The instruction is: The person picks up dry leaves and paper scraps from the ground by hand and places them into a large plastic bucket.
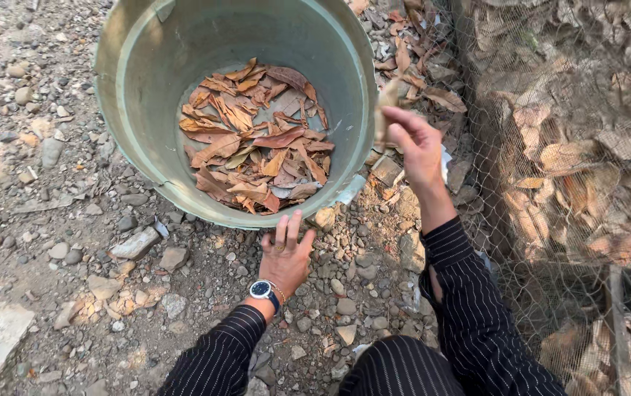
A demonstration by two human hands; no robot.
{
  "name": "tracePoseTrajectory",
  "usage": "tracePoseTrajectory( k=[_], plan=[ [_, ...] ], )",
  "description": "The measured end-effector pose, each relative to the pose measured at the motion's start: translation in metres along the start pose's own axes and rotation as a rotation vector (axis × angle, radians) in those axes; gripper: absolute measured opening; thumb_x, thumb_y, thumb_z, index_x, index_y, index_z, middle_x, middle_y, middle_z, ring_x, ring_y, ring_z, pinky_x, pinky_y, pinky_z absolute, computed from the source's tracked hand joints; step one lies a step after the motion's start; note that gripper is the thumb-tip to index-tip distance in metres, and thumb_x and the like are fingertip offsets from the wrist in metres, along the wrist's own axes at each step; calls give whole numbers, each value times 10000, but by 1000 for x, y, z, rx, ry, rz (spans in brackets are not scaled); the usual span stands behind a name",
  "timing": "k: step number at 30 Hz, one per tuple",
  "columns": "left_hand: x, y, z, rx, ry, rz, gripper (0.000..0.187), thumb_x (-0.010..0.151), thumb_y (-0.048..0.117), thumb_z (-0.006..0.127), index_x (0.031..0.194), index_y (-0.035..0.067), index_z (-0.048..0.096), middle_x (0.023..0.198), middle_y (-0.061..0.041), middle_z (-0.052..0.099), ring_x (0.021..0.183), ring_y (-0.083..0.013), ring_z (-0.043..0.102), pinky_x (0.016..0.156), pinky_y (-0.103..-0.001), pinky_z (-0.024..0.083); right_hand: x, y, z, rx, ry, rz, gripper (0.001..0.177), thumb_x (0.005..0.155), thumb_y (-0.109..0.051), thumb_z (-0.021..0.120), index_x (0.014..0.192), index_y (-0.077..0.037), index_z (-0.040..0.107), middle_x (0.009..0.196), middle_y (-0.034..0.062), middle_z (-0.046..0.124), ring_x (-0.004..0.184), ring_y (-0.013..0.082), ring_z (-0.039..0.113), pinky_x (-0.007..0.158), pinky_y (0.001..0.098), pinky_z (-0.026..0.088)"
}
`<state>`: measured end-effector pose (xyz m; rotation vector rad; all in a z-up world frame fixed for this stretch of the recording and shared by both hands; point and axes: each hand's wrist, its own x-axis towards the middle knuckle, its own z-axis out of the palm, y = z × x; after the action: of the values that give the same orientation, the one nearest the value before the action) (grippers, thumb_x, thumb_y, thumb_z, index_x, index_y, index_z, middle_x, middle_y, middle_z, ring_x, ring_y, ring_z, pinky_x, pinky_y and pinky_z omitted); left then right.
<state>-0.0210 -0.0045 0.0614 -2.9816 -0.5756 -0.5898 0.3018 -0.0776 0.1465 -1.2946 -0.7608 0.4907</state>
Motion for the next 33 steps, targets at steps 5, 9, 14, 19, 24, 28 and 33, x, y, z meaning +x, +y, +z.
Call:
tracePoseTrajectory(
  k=[5,9,14,19,24,28,33],
  plan=[
    [4,1,-21,56,-104,3,362,783,163,666,1142,210,671,1575,-104,273,1450,-299,237,995,-488,326,10,3,30,-499,11,-319,525,927,-159,768,1360,63,575,1298,238,579,1128,231,589,895,315,496],
    [13,-1,-33,121,-209,40,311,823,164,660,1134,180,652,1626,-124,218,1481,-298,218,979,-491,325,19,34,26,-669,-134,467,677,963,-256,711,1429,52,329,1078,207,632,892,175,644,749,259,452],
    [31,-35,-45,172,-253,179,391,802,131,617,1190,137,665,1674,-67,124,1529,-215,169,1058,-504,320,-1,68,3,-229,-211,699,362,1034,-193,442,1254,82,525,897,227,624,548,178,542,436,264,474],
    [48,-74,-58,226,-410,391,328,855,132,584,1164,101,689,1705,-19,55,1553,-166,126,1049,-437,355,-35,80,10,26,41,689,352,1041,-180,455,1252,101,472,987,190,639,632,148,587,500,261,512],
    [101,-145,-50,286,-236,529,478,778,58,606,1241,133,702,1718,6,75,1536,-159,156,963,-424,369,-28,86,40,396,191,628,359,1034,-140,474,1271,125,422,1053,237,656,731,201,636,546,308,513],
    [145,-193,-47,283,-180,253,198,813,118,655,993,142,735,1717,2,191,1561,-180,227,1046,-496,293,38,80,75,336,82,639,391,1095,-196,423,1194,176,495,977,251,659,707,247,670,569,314,570],
    [176,-203,-9,137,-8,102,329,729,138,678,1055,122,724,1608,-70,320,1556,-233,251,1037,-505,278,145,74,94,227,72,606,270,1072,-194,414,1098,67,477,849,175,651,665,230,638,570,339,563]
  ],
)
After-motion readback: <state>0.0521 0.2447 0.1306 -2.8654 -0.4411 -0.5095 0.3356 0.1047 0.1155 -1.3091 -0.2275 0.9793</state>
